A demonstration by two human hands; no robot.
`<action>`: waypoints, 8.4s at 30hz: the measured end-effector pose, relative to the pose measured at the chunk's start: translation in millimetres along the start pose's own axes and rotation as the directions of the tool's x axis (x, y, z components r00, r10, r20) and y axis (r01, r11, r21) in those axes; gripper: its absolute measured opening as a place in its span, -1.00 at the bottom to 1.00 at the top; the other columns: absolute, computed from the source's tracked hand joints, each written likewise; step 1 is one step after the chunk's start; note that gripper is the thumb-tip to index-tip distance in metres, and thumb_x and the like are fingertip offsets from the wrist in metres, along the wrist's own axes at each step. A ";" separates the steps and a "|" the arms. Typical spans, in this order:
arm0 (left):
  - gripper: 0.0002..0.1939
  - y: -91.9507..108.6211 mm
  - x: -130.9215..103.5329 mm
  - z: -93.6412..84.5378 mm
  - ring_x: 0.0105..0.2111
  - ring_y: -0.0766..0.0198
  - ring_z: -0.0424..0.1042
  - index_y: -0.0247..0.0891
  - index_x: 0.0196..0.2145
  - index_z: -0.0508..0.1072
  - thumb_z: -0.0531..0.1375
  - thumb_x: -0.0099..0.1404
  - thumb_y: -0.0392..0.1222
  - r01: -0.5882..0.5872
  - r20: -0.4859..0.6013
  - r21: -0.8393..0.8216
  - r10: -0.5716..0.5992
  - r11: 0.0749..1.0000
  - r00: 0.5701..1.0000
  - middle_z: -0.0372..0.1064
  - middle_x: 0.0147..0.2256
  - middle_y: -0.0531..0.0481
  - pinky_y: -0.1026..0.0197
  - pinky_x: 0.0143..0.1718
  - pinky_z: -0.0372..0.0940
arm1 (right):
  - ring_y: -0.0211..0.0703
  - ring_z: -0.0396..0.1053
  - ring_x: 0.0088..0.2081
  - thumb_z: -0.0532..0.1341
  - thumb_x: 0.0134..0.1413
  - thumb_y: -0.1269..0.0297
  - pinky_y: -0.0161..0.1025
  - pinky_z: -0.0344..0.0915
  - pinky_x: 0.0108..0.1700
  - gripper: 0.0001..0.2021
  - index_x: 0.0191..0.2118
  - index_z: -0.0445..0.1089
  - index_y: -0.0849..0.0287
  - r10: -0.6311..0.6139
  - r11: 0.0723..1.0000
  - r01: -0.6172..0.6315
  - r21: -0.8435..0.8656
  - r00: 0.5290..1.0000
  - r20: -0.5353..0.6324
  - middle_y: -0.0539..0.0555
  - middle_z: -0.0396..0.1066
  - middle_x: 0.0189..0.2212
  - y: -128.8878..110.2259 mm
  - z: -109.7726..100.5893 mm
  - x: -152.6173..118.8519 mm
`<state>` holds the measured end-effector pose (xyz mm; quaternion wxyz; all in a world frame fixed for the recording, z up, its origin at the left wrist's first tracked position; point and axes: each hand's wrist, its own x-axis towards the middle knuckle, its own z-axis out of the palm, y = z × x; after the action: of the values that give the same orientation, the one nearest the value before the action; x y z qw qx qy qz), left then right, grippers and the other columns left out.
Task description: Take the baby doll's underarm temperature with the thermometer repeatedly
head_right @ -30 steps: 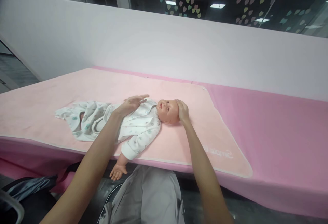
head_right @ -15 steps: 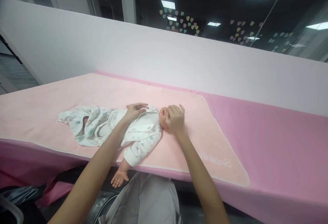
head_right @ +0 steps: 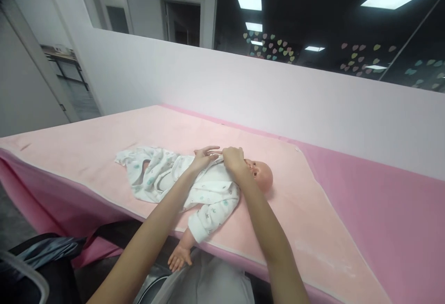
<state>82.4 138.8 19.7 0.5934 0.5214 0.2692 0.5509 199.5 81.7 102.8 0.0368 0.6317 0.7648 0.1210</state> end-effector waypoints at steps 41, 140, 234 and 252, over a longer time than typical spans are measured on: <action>-0.75 25.8 -17.8 -0.1 -0.42 0.38 0.39 -0.30 -0.49 0.43 0.39 -0.10 -0.17 0.094 0.086 -0.222 -0.076 0.971 0.993 0.39 -0.45 0.04 0.31 -0.37 0.34 | -0.15 0.44 -0.33 0.37 -0.27 0.19 -0.23 0.34 -0.25 -0.76 -0.46 0.46 0.25 0.059 0.312 0.234 0.921 0.963 -0.264 0.08 0.49 -0.47 78.0 -44.2 -50.8; -0.84 30.9 -25.0 11.0 -0.51 0.32 0.31 -0.29 -0.43 0.57 0.28 -0.01 -0.20 -0.108 0.355 0.458 -0.070 0.882 0.932 0.47 -0.45 -0.05 0.36 -0.55 0.10 | -0.16 0.34 -0.53 0.09 0.13 0.18 -0.07 0.19 -0.03 -0.72 -0.57 0.30 0.08 0.626 0.705 -0.337 0.624 0.710 -0.323 -0.01 0.42 -0.62 -14.5 79.5 -212.9; -0.50 44.1 -29.0 -4.2 -0.33 0.31 0.34 -0.25 0.00 0.36 0.25 0.09 -0.12 0.037 0.531 0.455 -0.305 0.890 0.790 0.38 -0.25 -0.09 0.38 -0.50 0.16 | -0.20 0.28 -0.36 0.07 0.11 0.40 -0.26 0.29 -0.31 -0.92 -0.33 0.29 0.16 0.336 0.666 0.397 0.632 0.596 -0.729 0.06 0.30 -0.41 -33.4 96.4 -66.0; -0.72 47.8 -31.6 -0.9 -0.41 0.34 0.32 -0.32 -0.27 0.51 0.23 0.02 -0.18 0.027 0.452 0.497 -0.286 0.868 0.845 0.40 -0.41 -0.02 0.36 -0.47 0.21 | -0.18 0.30 -0.31 0.01 0.19 0.38 -0.23 0.29 -0.25 -0.86 -0.28 0.31 0.17 0.348 0.647 0.392 0.653 0.610 -0.712 0.08 0.32 -0.37 -32.4 96.7 -65.7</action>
<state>55.9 102.4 55.0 0.5425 0.7523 0.2705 0.2581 201.7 25.4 -4.7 -0.5716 0.4524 0.6825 0.0531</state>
